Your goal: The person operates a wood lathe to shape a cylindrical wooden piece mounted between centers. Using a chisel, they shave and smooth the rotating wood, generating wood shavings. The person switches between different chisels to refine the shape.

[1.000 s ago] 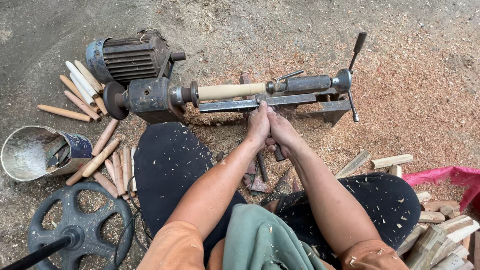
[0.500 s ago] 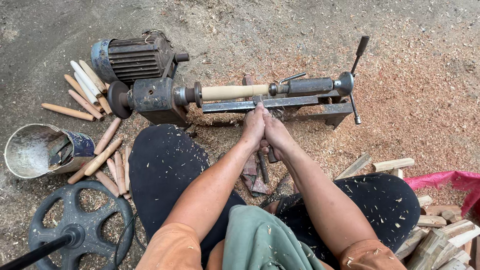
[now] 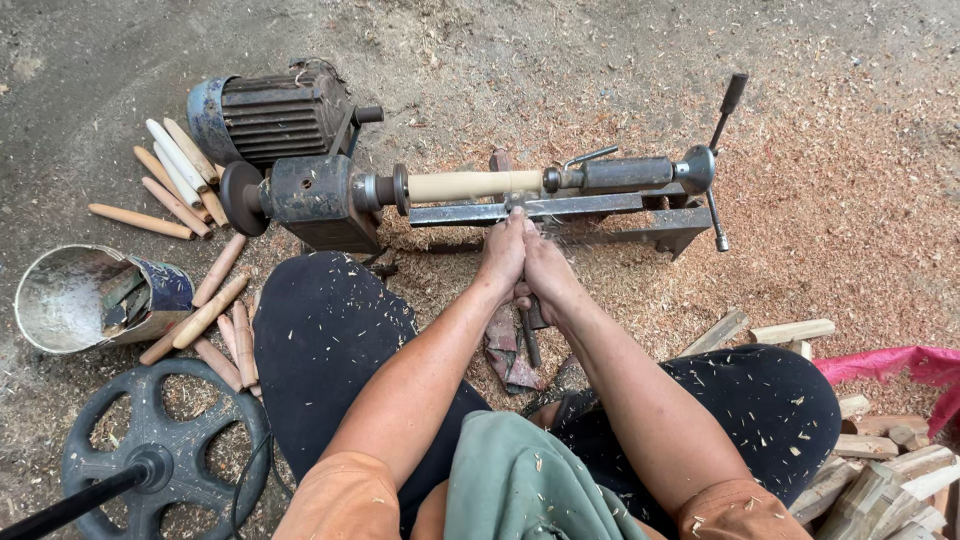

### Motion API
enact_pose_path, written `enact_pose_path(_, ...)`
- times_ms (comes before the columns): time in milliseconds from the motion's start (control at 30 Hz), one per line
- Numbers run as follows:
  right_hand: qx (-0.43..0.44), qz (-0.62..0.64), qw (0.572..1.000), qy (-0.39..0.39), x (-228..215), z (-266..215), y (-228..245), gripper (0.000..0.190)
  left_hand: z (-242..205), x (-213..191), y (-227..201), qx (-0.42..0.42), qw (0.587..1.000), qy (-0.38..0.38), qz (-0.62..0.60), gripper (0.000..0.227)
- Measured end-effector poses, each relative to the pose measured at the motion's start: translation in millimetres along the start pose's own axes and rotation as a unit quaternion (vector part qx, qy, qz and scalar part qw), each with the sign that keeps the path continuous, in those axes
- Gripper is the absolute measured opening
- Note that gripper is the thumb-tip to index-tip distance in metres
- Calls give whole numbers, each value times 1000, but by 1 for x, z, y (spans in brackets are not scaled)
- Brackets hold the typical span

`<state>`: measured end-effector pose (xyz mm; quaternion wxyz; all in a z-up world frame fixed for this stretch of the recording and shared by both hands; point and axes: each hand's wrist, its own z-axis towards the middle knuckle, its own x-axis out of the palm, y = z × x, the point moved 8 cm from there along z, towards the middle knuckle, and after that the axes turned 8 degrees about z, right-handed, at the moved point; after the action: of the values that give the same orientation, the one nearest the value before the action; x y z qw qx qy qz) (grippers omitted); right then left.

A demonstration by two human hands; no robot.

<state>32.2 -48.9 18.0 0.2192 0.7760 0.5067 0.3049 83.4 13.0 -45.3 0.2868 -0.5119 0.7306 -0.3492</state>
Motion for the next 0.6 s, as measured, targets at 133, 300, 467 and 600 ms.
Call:
enact_pose_path(133,-10,-10,1000,-6,-9,2,4,46,-2,8,-9,5,999,-4,-42,55)
enact_pose_path(300,7,-9,1000,2,-22,-1,11,49,-4,23,-9,-41,997,-15,-70,53)
enact_pose_path(467,6,-32,999,5,-28,-4,15,50,0,25,-12,22,997,-42,-56,59)
enact_pose_path(600,23,-36,999,-10,-31,-8,15,48,1,33,-9,32,996,-22,-81,57)
